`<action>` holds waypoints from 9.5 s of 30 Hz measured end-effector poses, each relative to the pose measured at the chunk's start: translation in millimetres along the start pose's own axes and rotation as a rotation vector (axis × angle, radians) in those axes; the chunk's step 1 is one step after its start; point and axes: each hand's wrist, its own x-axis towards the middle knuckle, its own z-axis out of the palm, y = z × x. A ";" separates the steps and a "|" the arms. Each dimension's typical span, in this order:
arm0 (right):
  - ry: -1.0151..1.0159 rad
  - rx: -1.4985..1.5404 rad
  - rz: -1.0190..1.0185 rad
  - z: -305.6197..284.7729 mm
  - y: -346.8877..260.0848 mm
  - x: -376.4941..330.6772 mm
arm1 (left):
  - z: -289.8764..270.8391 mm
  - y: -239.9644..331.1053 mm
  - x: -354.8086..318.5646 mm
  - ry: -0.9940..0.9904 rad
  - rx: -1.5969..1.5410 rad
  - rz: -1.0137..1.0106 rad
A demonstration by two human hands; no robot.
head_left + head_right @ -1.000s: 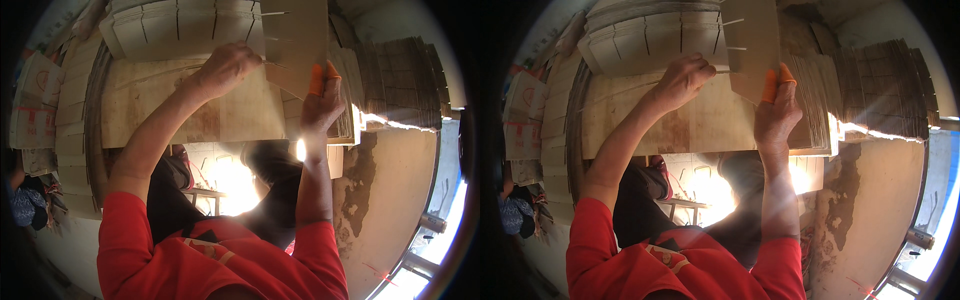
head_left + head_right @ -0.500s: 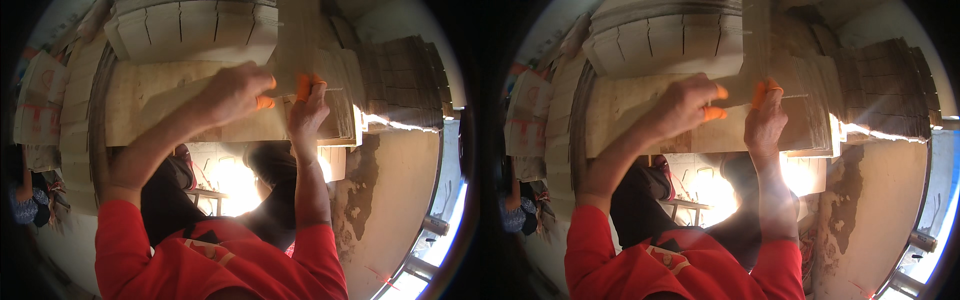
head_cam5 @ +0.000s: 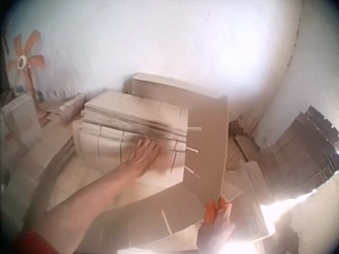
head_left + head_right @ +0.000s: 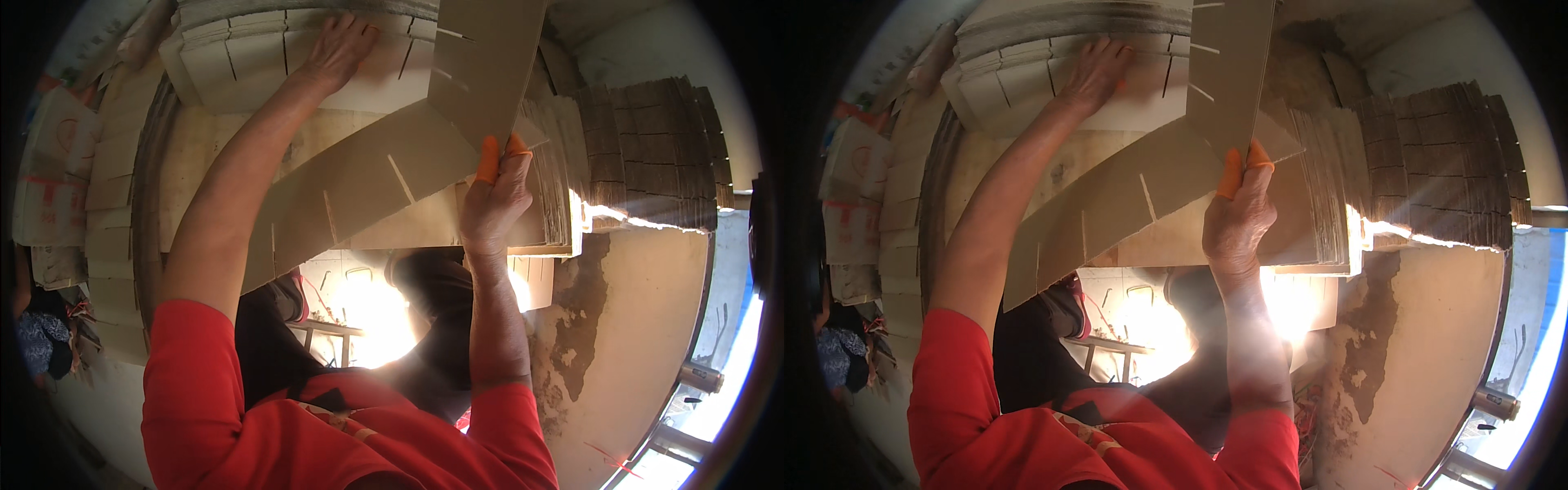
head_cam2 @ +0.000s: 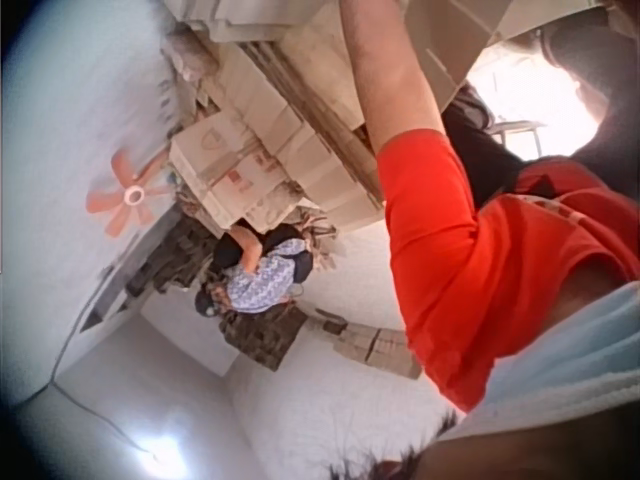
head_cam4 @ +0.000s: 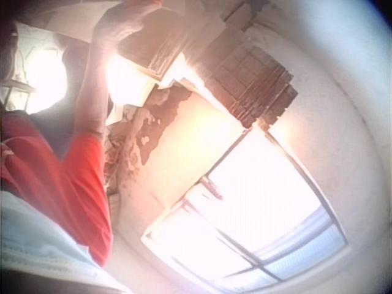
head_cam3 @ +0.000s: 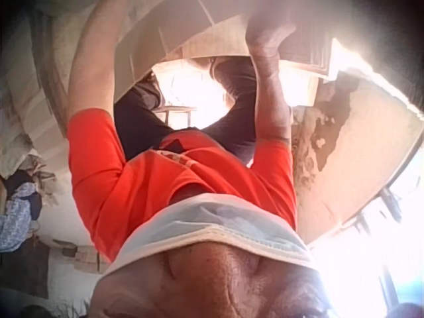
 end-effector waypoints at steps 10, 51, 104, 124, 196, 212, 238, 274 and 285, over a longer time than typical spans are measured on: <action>0.032 -0.017 -0.102 4.6 -2.1 3.2 | -23.8 4.4 -10.5 0.041 -0.359 -0.015; -0.003 -0.104 -0.176 -10.4 3.4 -1.9 | -99.4 72.0 -6.9 0.155 -0.379 0.240; -0.106 0.021 -0.123 -8.1 3.9 -9.6 | -6.9 8.8 10.7 -0.214 -0.036 -0.013; -0.165 -0.028 -0.100 -17.5 -4.0 -13.5 | -45.4 20.4 -3.4 -0.038 -0.395 -0.009; -0.254 -0.087 -0.020 -24.4 -2.1 -26.1 | 13.0 0.7 6.2 -0.035 0.020 -0.012; -0.178 -0.054 -0.128 -19.7 -0.1 -30.6 | -12.6 1.8 3.7 0.044 -0.010 0.062; -0.330 -0.146 -0.043 -34.5 3.1 -31.8 | -62.9 36.6 -2.6 -0.208 -0.389 0.087; -0.496 -0.324 -0.101 -38.7 -14.6 -18.5 | -83.2 42.8 -25.6 -0.290 -0.741 -0.095; -0.624 -0.054 0.211 -46.2 43.8 6.2 | -194.3 13.6 -74.0 -0.643 -0.484 -0.209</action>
